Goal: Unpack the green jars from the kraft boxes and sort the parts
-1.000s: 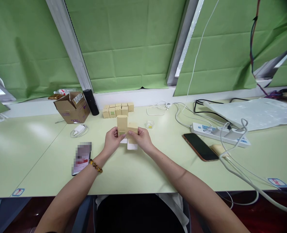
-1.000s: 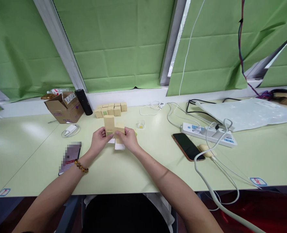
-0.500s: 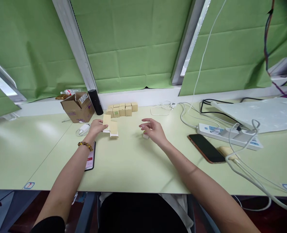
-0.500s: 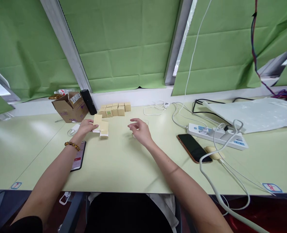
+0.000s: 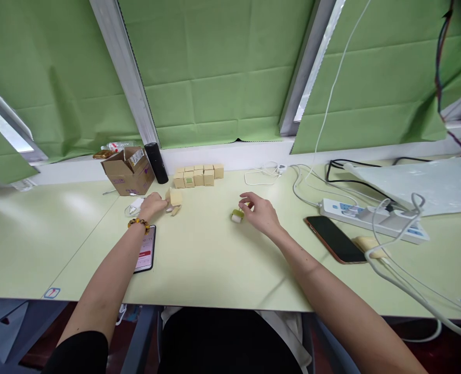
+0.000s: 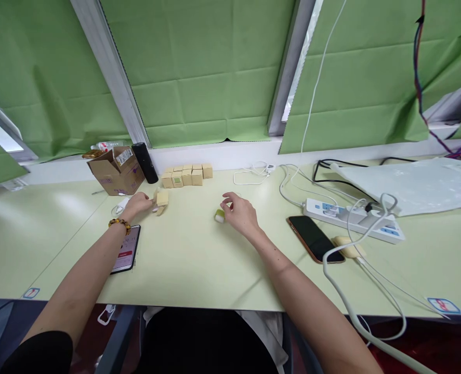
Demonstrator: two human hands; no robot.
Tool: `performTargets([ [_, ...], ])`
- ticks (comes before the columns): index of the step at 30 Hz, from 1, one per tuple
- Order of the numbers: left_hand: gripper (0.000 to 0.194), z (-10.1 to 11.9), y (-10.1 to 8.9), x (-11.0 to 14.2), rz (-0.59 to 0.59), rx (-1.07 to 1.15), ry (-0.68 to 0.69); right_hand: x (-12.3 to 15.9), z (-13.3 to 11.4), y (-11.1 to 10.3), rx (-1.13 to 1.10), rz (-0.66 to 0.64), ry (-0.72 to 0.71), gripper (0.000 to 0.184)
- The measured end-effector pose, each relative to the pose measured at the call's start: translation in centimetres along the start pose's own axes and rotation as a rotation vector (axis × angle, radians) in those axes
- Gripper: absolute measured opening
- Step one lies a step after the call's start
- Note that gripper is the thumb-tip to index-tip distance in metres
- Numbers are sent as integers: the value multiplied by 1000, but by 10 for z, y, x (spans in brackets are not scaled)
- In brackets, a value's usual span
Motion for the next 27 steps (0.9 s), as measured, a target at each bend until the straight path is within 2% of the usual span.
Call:
performTargets([
  [2, 29, 7, -5, 8, 36, -63, -27, -1, 0, -6, 28, -16, 5, 31],
  [4, 32, 21, -8, 22, 107, -155, 3, -2, 3, -7, 59, -84, 16, 36],
  [7, 37, 54, -3, 54, 265, -303, 189, -1, 7, 1, 89, -237, 21, 57],
  [9, 34, 76, 10, 78, 283, -286, 339, 1, 8, 10, 121, -311, 8, 70],
  [12, 30, 107, 39, 108, 190, -259, 524, 4, 8, 23, 205, -343, 11, 77],
  [15, 27, 126, 71, 126, 34, -251, 622, 5, 6, 31, 250, -319, 24, 68],
  [18, 27, 131, 99, 134, -42, -240, 658, 3, 4, 34, 252, -281, 1, 50],
  [21, 30, 128, 114, 138, -39, -276, 676, 2, 5, 32, 221, -225, -32, 35],
  [24, 31, 121, 103, 136, 69, -387, 633, 1, 8, 29, 150, -179, -53, 27],
  [27, 39, 108, 67, 124, 312, -506, 456, -2, 12, 30, 90, -166, -51, 24],
])
Point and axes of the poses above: each hand's wrist, its own x-axis away from the middle knuckle, its own y-axis out of the palm, z = x × y, the point moved 4 cm from there along -x, towards the middle knuckle, and after that the axes turned 14 degrees about -z, right-handed, at the moved point
